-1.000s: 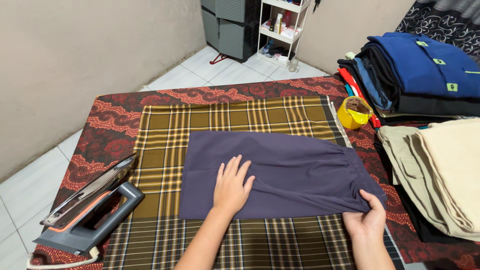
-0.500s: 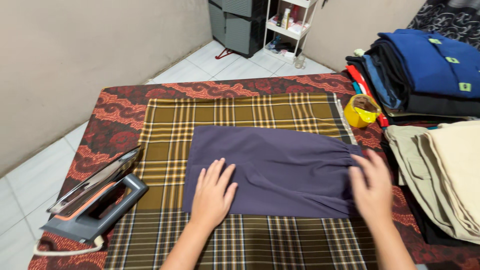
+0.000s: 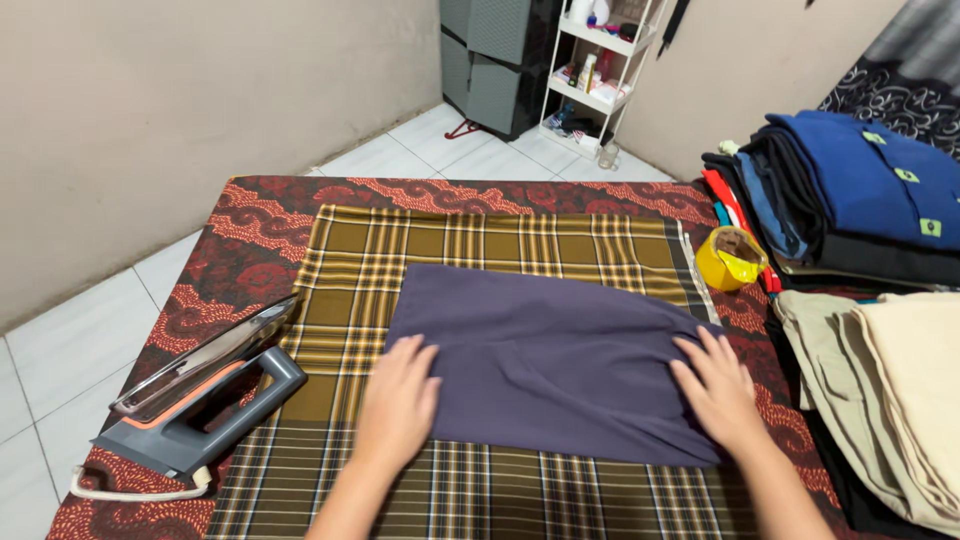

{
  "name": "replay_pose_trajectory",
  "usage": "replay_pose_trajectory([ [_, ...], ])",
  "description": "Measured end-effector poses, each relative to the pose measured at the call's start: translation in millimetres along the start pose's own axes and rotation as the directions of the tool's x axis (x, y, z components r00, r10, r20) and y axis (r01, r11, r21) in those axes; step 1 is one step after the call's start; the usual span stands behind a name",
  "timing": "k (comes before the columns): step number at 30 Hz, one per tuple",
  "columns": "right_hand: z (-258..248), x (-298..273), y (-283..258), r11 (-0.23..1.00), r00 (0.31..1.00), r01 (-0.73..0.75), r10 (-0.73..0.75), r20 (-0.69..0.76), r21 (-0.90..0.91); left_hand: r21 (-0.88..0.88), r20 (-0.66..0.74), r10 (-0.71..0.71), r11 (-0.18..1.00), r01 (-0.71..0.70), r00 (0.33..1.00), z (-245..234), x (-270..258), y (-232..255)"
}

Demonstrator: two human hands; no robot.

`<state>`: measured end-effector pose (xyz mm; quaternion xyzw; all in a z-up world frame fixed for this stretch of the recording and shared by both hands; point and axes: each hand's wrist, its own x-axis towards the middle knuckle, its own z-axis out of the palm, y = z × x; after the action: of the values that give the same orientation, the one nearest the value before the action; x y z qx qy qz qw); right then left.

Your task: The person irons a pair of dark purple shorts on a patterned table using a handheld electric iron. They smooth the fabric, flip the shorts, and iron both sides before folding them neatly.

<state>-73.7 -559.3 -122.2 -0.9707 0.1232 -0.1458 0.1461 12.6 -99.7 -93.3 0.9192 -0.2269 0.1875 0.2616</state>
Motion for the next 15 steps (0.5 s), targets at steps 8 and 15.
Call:
replay_pose_trajectory([
  [8,-35.8,-19.6,14.3,0.911,0.991,0.011,0.046,-0.126,0.413,0.507,-0.145,-0.108,0.845,0.168,0.984,-91.1,-54.6,-89.7],
  [15,-24.8,10.7,-7.9,0.948,0.989,0.094,-0.055,-0.134,0.302,0.62,0.103,-0.187,0.78,0.084,0.977,-94.5,-46.4,-146.5],
])
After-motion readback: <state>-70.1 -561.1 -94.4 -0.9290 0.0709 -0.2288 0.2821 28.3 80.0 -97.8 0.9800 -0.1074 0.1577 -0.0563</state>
